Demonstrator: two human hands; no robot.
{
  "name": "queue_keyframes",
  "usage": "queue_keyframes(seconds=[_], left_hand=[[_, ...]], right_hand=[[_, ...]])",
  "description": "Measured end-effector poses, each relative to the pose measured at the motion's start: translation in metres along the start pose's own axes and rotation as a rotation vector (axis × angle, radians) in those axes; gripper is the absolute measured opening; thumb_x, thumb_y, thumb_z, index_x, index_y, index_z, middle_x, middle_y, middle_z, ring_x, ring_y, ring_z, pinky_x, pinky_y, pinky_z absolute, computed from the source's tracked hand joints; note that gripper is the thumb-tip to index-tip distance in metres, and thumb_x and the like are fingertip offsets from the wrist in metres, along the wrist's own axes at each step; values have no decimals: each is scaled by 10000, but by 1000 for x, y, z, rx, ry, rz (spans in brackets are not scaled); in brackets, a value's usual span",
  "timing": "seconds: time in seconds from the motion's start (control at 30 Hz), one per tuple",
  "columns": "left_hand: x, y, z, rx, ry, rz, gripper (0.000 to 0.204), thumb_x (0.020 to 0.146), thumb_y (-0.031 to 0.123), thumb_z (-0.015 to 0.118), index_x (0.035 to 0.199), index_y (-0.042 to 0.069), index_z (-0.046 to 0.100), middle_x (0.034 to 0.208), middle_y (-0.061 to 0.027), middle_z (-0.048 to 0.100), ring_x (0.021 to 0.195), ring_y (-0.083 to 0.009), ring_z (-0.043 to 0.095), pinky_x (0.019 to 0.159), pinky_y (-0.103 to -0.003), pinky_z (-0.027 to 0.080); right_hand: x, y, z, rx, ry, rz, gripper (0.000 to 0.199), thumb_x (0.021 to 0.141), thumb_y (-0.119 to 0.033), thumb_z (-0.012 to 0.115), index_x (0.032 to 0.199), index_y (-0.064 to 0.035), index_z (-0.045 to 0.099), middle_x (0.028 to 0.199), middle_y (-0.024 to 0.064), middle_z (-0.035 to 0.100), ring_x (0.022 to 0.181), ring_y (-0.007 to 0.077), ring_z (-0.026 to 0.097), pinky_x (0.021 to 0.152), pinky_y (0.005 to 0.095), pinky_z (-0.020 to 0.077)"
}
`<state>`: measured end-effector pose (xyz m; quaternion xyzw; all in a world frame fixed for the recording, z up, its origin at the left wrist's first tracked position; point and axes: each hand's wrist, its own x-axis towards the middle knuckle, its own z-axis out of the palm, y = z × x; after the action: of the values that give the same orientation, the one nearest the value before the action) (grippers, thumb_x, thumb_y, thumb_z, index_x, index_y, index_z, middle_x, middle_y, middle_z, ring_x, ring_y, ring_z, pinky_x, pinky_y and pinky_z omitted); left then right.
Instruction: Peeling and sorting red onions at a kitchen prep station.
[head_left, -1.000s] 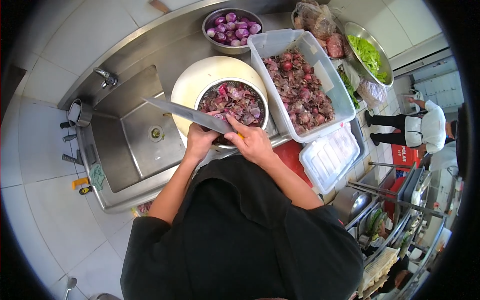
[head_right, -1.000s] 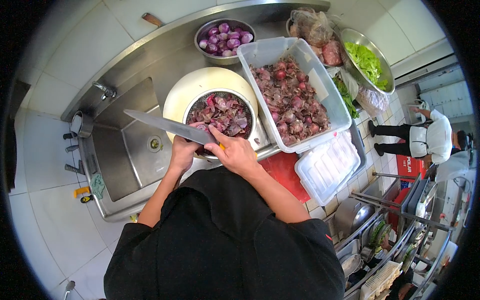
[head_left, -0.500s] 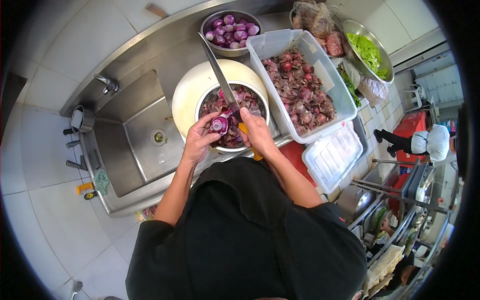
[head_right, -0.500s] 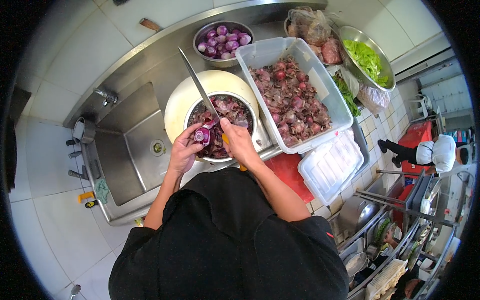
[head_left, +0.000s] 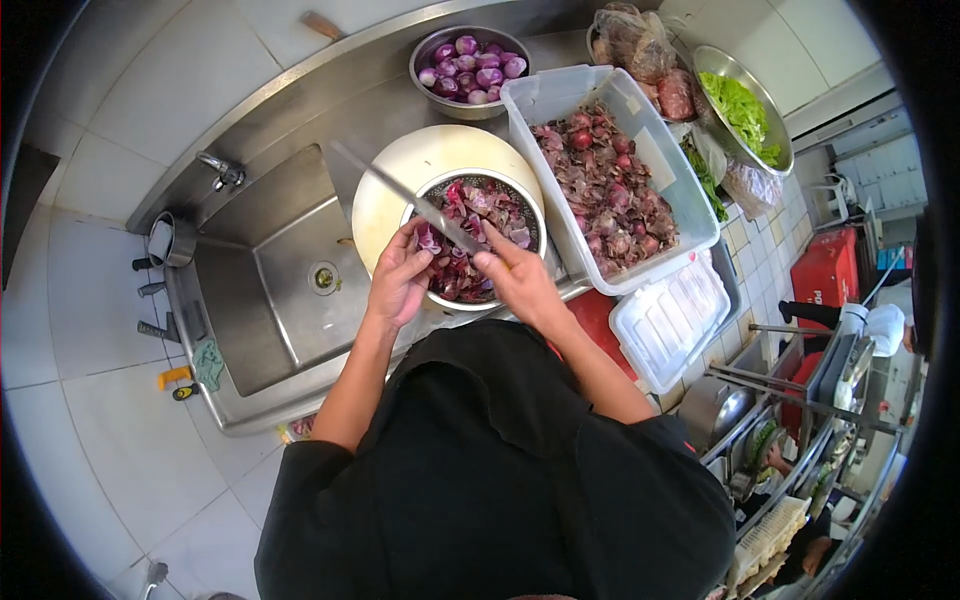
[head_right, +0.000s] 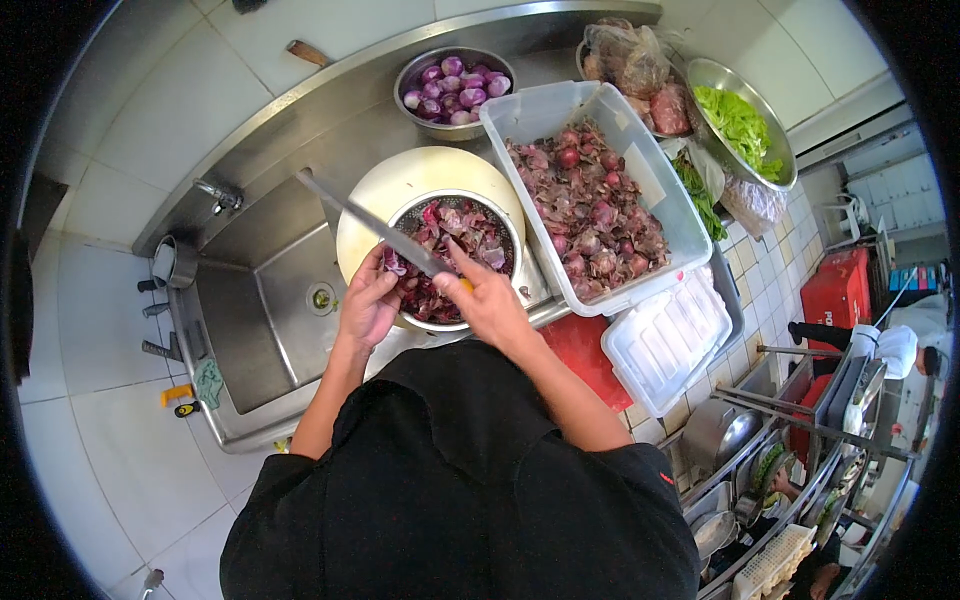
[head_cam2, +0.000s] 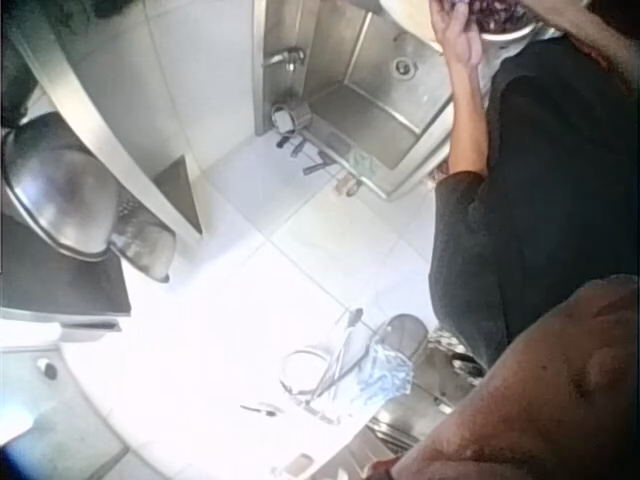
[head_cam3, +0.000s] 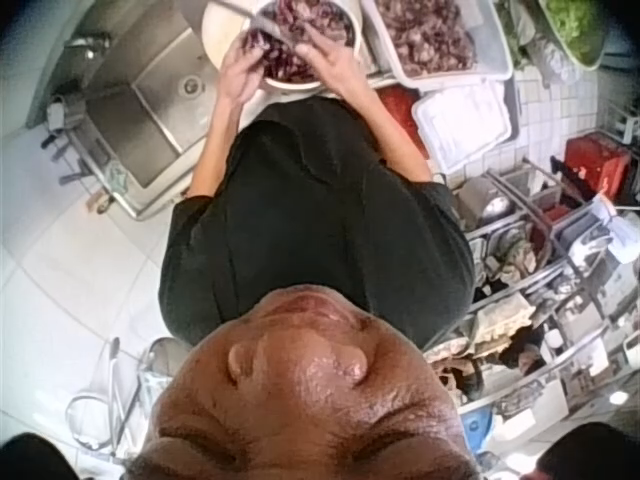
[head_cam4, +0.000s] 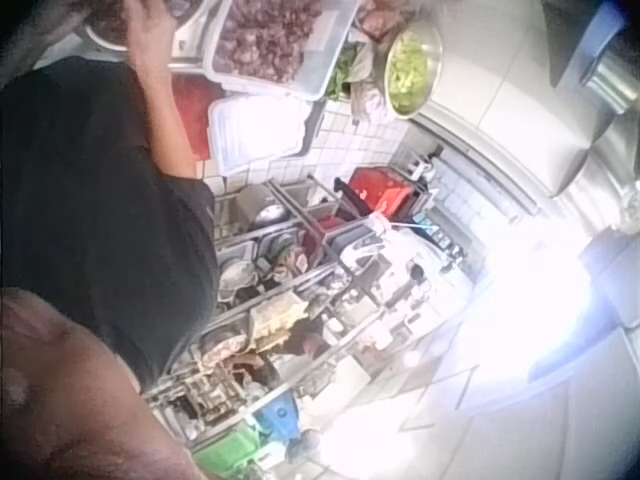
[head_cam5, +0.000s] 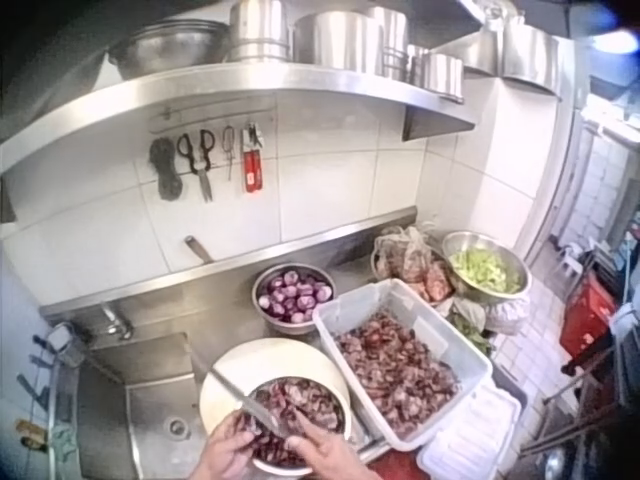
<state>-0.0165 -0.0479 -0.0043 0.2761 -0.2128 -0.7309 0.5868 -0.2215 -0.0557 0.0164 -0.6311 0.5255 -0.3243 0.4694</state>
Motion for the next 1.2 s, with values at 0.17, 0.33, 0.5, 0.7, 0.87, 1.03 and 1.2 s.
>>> queue_keyframes(seconds=[0.17, 0.33, 0.5, 0.7, 0.87, 1.03, 1.2], left_hand=[[-2, -1, 3, 175, 109, 7, 520, 843, -83, 594, 1338, 19, 473, 1103, -68, 623, 1000, -164, 627, 873, -312, 531], [-10, -6, 14, 178, 172, 33, 478, 829, -102, 604, 1280, 11, 495, 1057, -64, 628, 950, -159, 636, 847, -296, 530], [-9, -10, 10, 217, 87, 129, 531, 805, -129, 626, 1290, 18, 467, 1157, -97, 587, 1076, -183, 588, 948, -325, 485], [-17, 8, 14, 41, -166, -57, 628, 818, 42, 715, 1369, 26, 415, 1125, -99, 604, 1019, -217, 616, 943, -322, 480], [-6, 10, 7, 324, -37, -48, 678, 793, 9, 716, 1407, 26, 429, 1238, -92, 564, 1120, -182, 560, 999, -341, 450], [-7, 12, 0, 294, -144, -26, 636, 804, 54, 719, 1379, -6, 453, 1281, -103, 554, 1164, -190, 546, 1046, -341, 408], [-6, 7, -4, 87, -221, -79, 584, 832, 94, 693, 1356, -22, 463, 1302, -127, 548, 1197, -221, 542, 1072, -362, 388]], right_hand=[[-12, -15, 11, -117, -77, -114, 624, 915, -511, 577, 1410, -143, 483, 759, 262, 644, 782, 429, 664, 715, 450, 500], [-13, -35, 8, -252, -108, -69, 589, 919, -512, 564, 1397, -172, 504, 736, 248, 644, 756, 433, 656, 677, 463, 502], [-5, -5, 24, 38, 61, -234, 445, 956, -483, 532, 1151, -113, 684, 595, 159, 606, 565, 330, 628, 544, 389, 466], [9, -22, -21, 383, -195, 231, 496, 999, -476, 482, 770, -53, 603, 549, -28, 427, 473, 77, 414, 438, 242, 329], [7, -29, -15, 401, -152, 203, 495, 999, -486, 475, 918, -37, 666, 572, -16, 472, 476, 76, 437, 434, 239, 340], [16, -18, -25, 339, -1, 281, 529, 992, -520, 462, 791, -51, 602, 550, 13, 491, 458, 95, 457, 426, 258, 357], [16, -17, -26, 257, 3, 291, 558, 981, -548, 460, 728, -59, 555, 529, 29, 492, 437, 106, 452, 417, 262, 358]])
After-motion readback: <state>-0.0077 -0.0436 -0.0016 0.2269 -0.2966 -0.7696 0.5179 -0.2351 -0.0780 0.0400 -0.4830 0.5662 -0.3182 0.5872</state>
